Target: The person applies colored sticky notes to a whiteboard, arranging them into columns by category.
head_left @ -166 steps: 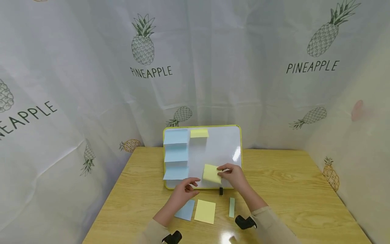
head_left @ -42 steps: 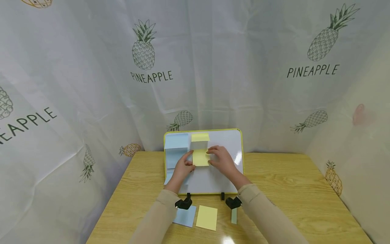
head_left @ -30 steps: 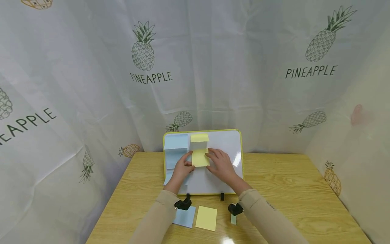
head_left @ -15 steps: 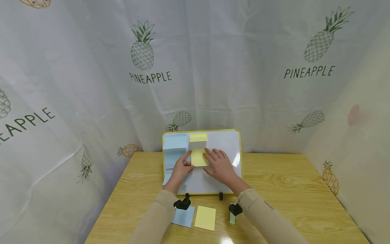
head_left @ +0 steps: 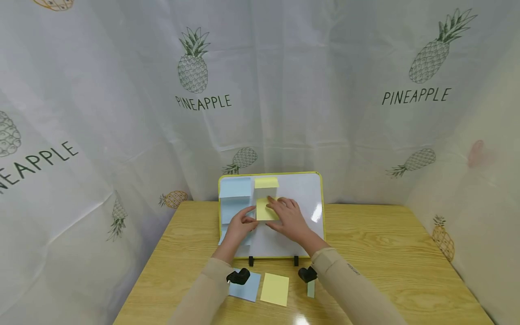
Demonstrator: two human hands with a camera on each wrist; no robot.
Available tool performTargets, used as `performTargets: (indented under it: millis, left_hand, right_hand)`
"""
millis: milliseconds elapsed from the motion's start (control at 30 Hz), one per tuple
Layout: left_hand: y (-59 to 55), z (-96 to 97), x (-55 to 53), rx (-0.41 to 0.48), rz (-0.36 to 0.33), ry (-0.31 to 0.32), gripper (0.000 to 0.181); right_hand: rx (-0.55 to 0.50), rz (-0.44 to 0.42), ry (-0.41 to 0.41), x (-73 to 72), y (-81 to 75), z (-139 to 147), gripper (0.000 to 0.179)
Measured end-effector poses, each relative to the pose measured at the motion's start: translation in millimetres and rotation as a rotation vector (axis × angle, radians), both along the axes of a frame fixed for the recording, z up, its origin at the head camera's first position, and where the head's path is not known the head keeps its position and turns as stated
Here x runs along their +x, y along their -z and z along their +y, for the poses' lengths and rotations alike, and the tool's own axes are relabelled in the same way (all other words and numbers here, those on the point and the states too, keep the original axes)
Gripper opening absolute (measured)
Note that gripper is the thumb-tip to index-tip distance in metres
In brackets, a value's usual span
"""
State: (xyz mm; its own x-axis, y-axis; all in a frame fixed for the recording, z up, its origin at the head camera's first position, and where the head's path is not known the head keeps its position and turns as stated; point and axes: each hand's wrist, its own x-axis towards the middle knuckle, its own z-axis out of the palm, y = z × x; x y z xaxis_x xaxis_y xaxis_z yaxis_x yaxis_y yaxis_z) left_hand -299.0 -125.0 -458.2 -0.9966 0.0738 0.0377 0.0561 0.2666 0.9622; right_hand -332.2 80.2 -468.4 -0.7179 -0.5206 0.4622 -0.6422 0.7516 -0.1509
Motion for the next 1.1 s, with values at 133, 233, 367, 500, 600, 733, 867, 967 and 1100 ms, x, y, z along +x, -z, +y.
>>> performTargets:
  millis: [133, 233, 367, 500, 600, 733, 867, 967, 1100]
  left_hand:
    - [5.5, -7.8, 2.4, -0.015, 0.003, -0.02, 0.049]
    - [5.6, -11.9, 5.6, -0.011, 0.004, -0.038, 0.046]
    - [6.9, -17.0, 10.9, -0.01, -0.001, -0.048, 0.043]
    - [7.6, -21.8, 18.4, -0.019, -0.014, -0.038, 0.042]
    - [8.3, -26.0, 24.0, -0.033, -0.016, -0.026, 0.041]
    - [10.9, -30.9, 29.2, -0.043, -0.015, -0.014, 0.039]
    - [12.0, -34.0, 35.1, -0.058, -0.006, -0.007, 0.038]
    - [11.8, -34.6, 40.7, -0.045, 0.029, 0.005, 0.038]
    - [13.7, -34.6, 48.6, -0.002, 0.072, 0.01, 0.04]
  right_hand:
    - [-0.06, -0.06, -0.004, -1.0, -2.2, -6, 0.056]
    - [-0.081, -0.08, -0.001, -2.0, -4.0, -10, 0.059]
    - [-0.058, -0.085, 0.023, -3.2, -5.0, -15, 0.063]
    - [-0.032, -0.091, 0.041, -3.5, -5.9, -22, 0.067]
    - [-0.035, -0.091, 0.033, -2.9, -7.8, -26, 0.068]
    - [-0.028, -0.094, 0.028, -3.1, -9.5, -31, 0.069]
    - [0.0, -0.104, 0.038, -4.2, -9.3, -34, 0.067]
    - [0.028, -0.114, 0.031, -2.8, -9.5, -35, 0.068]
    - [0.036, -0.145, -0.011, 3.3, -8.7, -34, 0.071]
